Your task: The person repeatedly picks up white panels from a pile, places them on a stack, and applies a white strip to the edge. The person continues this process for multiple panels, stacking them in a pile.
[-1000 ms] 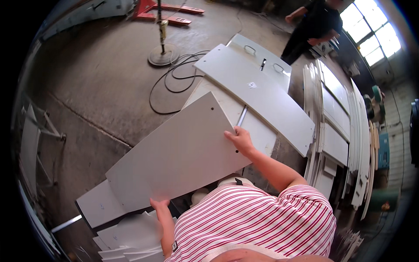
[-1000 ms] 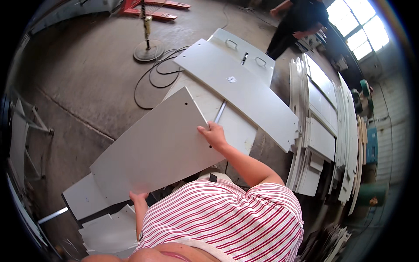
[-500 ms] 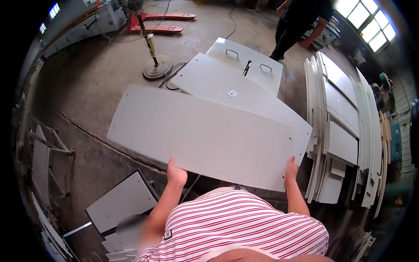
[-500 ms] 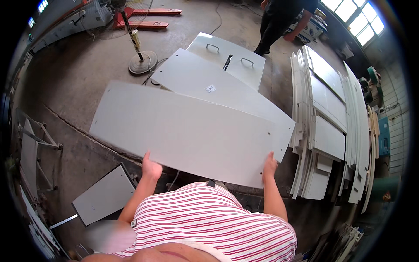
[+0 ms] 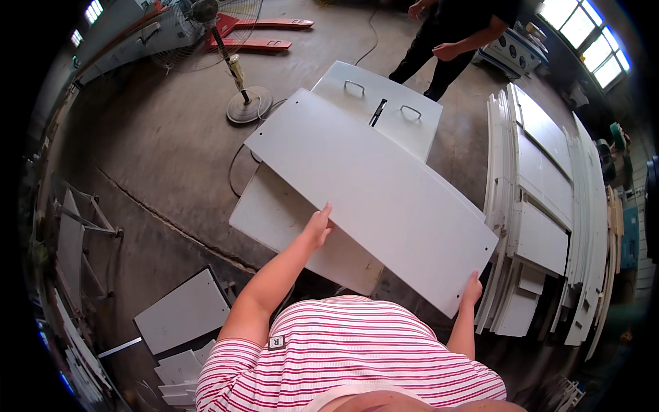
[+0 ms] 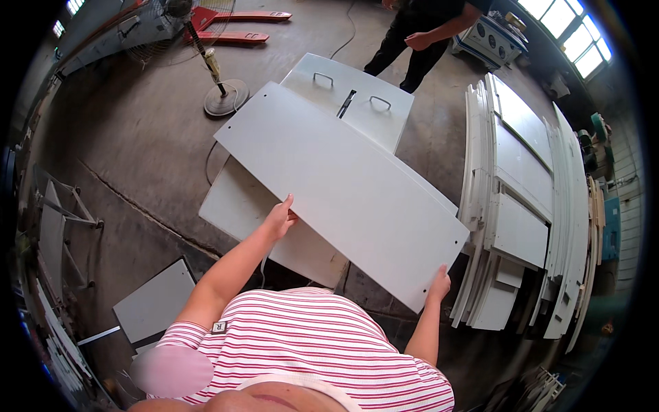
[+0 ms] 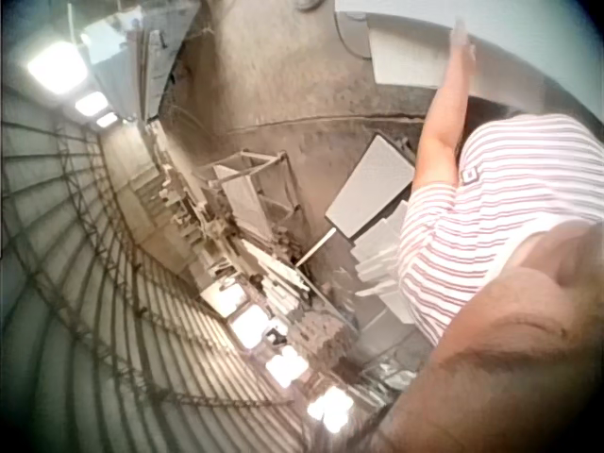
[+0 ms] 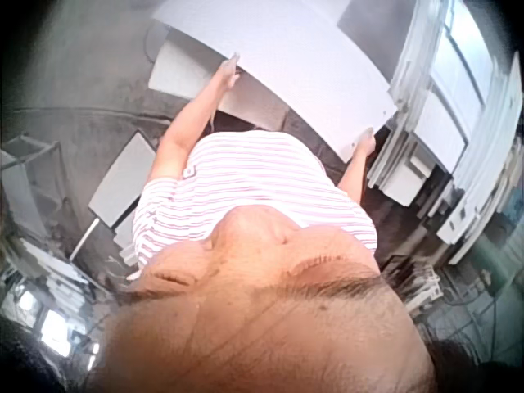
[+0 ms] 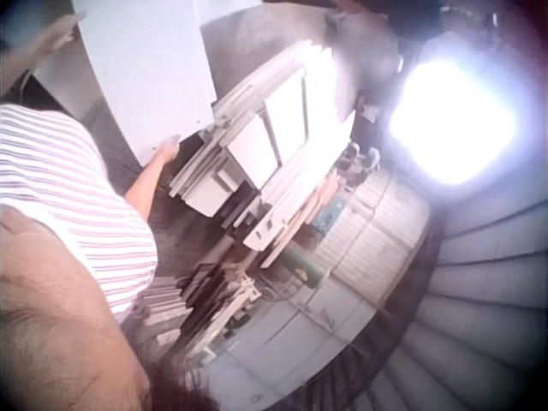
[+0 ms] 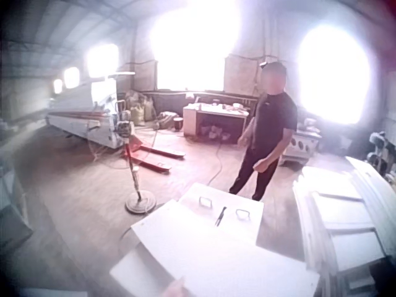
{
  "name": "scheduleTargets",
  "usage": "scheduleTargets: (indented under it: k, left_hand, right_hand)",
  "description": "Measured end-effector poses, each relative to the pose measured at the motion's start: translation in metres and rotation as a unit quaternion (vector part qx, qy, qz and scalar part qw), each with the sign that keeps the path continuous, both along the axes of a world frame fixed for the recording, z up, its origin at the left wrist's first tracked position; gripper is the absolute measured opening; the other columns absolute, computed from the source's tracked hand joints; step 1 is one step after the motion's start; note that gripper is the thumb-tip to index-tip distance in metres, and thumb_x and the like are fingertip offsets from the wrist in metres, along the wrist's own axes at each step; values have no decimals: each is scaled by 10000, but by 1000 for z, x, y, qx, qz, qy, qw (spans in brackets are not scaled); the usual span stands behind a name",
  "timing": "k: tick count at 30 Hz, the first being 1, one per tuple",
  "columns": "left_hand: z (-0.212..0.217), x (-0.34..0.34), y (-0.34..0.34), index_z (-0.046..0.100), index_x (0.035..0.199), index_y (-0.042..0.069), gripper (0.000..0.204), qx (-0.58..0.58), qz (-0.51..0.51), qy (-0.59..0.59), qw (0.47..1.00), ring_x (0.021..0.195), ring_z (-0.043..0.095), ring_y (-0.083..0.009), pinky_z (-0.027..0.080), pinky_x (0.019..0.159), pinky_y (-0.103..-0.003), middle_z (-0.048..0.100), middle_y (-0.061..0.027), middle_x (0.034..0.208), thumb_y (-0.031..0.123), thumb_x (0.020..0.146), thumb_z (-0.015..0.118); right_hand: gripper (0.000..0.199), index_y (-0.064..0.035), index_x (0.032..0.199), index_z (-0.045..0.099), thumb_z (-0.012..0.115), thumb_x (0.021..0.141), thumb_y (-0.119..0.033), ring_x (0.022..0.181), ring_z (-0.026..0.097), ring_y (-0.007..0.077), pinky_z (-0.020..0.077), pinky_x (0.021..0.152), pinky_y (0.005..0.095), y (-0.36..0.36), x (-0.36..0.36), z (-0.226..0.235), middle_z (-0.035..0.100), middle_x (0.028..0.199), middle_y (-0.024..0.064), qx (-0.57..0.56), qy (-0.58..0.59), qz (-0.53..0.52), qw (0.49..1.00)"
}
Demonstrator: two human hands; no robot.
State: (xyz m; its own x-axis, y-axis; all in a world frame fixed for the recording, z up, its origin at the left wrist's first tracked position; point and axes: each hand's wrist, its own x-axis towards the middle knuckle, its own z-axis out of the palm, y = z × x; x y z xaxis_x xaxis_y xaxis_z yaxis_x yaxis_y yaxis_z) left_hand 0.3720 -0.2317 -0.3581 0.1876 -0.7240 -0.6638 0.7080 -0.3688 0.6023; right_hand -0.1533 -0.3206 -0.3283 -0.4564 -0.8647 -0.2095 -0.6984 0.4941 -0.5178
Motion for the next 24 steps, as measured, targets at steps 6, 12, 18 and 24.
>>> scheduleTargets:
  k: [6, 12, 18, 24]
  left_hand:
    - [27, -3, 46, 415, 1252, 17, 508, 51, -75, -188, 978, 1069, 526, -199, 448, 869, -357, 517, -120, 1185, 345, 896, 570]
    - [14, -11, 146, 481, 1190, 28, 345, 42, -90, -146, 984, 925, 594, -164, 476, 780, -292, 583, -97, 1061, 249, 929, 531]
    - [-23, -21, 275, 551, 1126, 59, 302, 114, 19, -149, 982, 830, 614, -124, 476, 711, -237, 636, -65, 968, 275, 917, 569]
    - [-72, -60, 421, 568, 1067, 116, 178, 269, 169, -74, 945, 709, 606, -104, 477, 586, -225, 636, -37, 864, 217, 922, 546]
  right_hand:
    - [852, 20, 1423, 235, 631, 828, -444, 1371, 222, 355, 226, 1117, 429, -46, 81, -39, 214, 1495, 207, -30, 202, 284, 937]
    - [949, -45, 1464, 154, 617, 796, -535, 1429, 61, 292, 104, 1151, 430, -3, 324, 5, 119, 1537, 140, -65, 150, 661, 733]
    - [894, -170, 1484, 137, 619, 801, -488, 1434, 62, 258, 83, 1045, 697, -9, 397, -28, 97, 1547, 103, -102, 260, 646, 711]
    - [849, -209, 1476, 163, 628, 806, -445, 1429, 98, 273, 126, 1007, 735, -42, 387, -44, 119, 1548, 65, -137, 276, 641, 703]
